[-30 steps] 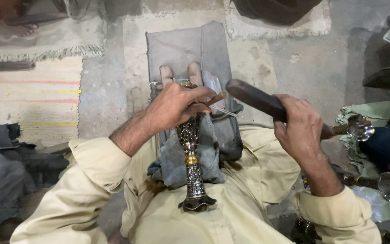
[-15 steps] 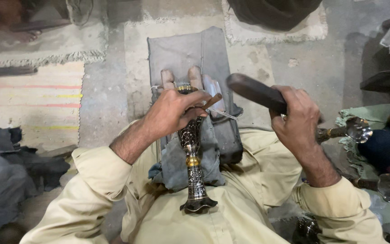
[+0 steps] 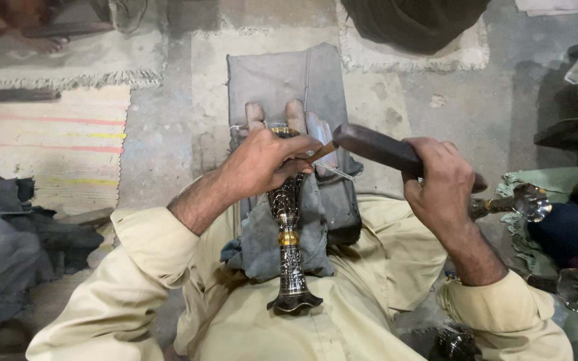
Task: The person sits on the floor with an ornate metal vase held on a cushion over their lap and engraves decorative patterns into its surface. They hold a small chisel against the vase with one hand and strike it with a wooden mallet held in the other hand, repositioning the chisel repeatedly around the vase body.
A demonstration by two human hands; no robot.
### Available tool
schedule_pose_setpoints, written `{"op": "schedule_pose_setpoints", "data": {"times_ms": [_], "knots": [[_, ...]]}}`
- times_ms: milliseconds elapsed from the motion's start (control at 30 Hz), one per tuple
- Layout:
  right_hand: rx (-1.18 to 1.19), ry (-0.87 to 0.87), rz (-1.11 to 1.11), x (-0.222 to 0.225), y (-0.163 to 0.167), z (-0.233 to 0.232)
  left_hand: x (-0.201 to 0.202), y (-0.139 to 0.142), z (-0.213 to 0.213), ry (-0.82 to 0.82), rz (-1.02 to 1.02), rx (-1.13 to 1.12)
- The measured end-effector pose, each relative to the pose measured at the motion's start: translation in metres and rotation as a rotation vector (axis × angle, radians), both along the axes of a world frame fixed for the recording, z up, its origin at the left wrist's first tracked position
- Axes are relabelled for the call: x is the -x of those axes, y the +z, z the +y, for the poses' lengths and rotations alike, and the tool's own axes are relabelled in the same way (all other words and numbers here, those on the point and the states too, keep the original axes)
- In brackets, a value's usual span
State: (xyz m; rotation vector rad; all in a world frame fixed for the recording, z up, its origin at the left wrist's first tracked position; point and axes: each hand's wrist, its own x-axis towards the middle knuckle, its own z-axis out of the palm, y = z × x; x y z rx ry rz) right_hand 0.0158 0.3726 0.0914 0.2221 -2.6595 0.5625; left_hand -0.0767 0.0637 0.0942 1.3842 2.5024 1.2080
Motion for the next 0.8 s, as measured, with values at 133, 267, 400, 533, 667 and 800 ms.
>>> {"op": "schedule_pose_setpoints", "data": {"times_ms": [133, 267, 400, 533, 667, 800], "knots": [[0.094, -0.075, -0.048, -0.001, -0.003, 0.003, 0.002, -0.001, 0.002, 0.013, 0.035, 0.086], [-0.024, -0.039, -0.044, -0.002, -0.005, 0.004, 0.004, -0.002, 0.001, 0.004, -0.026, 0.067], [0.028, -0.056, -0.059, -0.006, -0.004, 0.005, 0.004, -0.001, 0.002, -0.017, 0.021, -0.008], [0.041, -0.090, -0.060, -0.008, 0.001, 0.003, 0.005, 0.001, 0.001, -0.036, 0.013, 0.052], [-0.144, -0.027, 0.069, -0.007, 0.007, -0.003, 0.005, 0.000, -0.003, -0.021, -0.017, 0.004], [0.161, -0.177, -0.091, -0.006, 0.014, -0.007, 0.001, -0.003, -0.005, 0.010, 0.002, -0.054]]}}
